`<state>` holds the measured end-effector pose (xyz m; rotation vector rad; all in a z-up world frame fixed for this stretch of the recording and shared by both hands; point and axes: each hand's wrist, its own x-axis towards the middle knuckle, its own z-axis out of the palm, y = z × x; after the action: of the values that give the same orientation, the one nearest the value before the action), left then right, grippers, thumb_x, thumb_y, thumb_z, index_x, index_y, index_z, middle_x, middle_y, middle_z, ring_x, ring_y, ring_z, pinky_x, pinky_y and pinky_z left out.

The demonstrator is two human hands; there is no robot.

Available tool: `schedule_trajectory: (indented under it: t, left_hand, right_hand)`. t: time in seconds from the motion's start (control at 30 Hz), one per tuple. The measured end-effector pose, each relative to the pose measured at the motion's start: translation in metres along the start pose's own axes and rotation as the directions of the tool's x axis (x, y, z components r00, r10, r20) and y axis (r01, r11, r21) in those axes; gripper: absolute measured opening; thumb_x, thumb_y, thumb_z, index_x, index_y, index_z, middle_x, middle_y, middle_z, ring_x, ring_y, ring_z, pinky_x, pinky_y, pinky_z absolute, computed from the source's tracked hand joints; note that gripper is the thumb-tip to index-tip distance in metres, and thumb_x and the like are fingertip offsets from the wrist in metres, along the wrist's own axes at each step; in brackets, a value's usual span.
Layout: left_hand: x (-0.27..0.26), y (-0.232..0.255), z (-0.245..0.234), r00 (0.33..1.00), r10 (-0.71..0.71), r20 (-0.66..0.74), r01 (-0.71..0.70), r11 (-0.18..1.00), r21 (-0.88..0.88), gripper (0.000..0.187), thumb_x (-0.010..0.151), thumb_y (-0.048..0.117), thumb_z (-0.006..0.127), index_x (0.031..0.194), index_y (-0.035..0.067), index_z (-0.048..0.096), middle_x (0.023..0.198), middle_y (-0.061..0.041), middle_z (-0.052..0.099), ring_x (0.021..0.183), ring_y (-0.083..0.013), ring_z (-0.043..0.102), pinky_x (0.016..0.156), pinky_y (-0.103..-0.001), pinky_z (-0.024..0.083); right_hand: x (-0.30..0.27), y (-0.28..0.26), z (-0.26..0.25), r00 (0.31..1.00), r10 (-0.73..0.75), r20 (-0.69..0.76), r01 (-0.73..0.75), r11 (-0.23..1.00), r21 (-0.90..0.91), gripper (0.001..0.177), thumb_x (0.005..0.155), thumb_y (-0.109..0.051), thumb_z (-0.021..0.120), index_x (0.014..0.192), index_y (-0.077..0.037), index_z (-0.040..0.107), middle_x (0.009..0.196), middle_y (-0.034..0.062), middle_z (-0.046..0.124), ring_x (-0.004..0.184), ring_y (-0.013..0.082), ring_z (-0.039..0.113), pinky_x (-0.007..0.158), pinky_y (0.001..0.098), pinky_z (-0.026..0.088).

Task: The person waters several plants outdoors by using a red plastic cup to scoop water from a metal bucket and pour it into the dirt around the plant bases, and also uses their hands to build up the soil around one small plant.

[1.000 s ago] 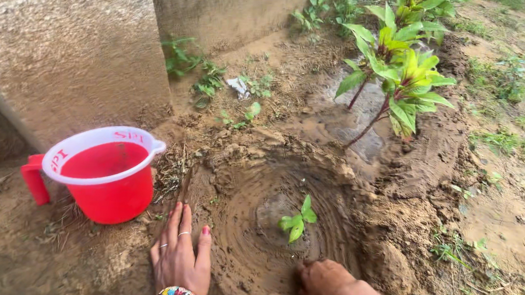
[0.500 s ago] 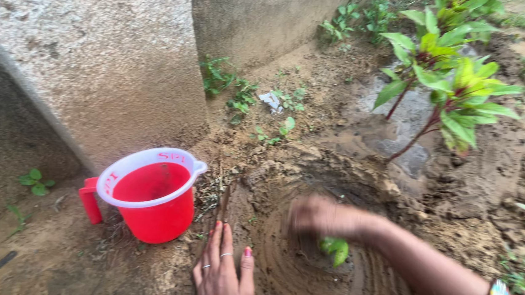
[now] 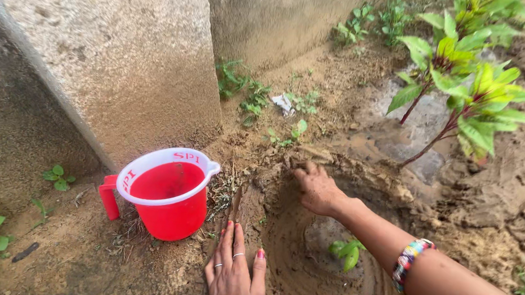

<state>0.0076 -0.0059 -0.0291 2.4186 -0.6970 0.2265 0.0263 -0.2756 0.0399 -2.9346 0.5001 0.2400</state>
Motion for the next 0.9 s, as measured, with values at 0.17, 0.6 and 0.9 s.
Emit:
schedule_trajectory:
  t: [0.17, 0.6, 0.9]
  left_hand:
    - [0.002, -0.011, 0.019, 1.0, -0.026, 0.005, 0.026, 0.999, 0.036, 0.084, 0.092, 0.056, 0.048, 0.161, 0.014, 0.026, 0.164, -0.004, 0.025, 0.148, -0.0225, 0.027, 0.114, -0.045, 0.02]
    - [-0.032, -0.147, 0.088, 0.894, 0.257, 0.367, -0.17, 0.953, -0.252, 0.06, 0.097, 0.032, 0.062, 0.149, 0.007, 0.046, 0.151, -0.026, 0.04, 0.138, -0.0408, 0.046, 0.115, -0.047, 0.041]
    - [-0.042, -0.191, -0.168, 0.801, -0.14, 0.583, 0.106, 0.99, 0.092, 0.029, 0.088, 0.019, 0.061, 0.111, 0.016, 0.078, 0.108, -0.016, 0.075, 0.11, -0.0364, 0.069, 0.102, -0.043, 0.053]
  right_hand:
    - [-0.034, -0.023, -0.053, 0.999, -0.029, 0.027, 0.029, 0.999, -0.021, 0.036, 0.101, -0.016, 0.046, 0.132, -0.004, 0.059, 0.137, 0.0199, 0.063, 0.124, 0.0377, 0.068, 0.108, 0.0446, 0.057]
    - [-0.055, -0.209, -0.078, 0.832, -0.498, -0.245, 0.514, 0.858, 0.0, 0.067, 0.07, -0.021, 0.084, 0.127, -0.006, 0.053, 0.136, 0.016, 0.052, 0.126, 0.0392, 0.05, 0.097, 0.0531, 0.047]
    - [-0.084, -0.278, -0.081, 0.734, -0.603, -0.312, 0.642, 0.766, 0.031, 0.012, 0.086, -0.015, 0.072, 0.091, -0.006, 0.066, 0.097, 0.0155, 0.071, 0.103, 0.0377, 0.064, 0.087, 0.0516, 0.051]
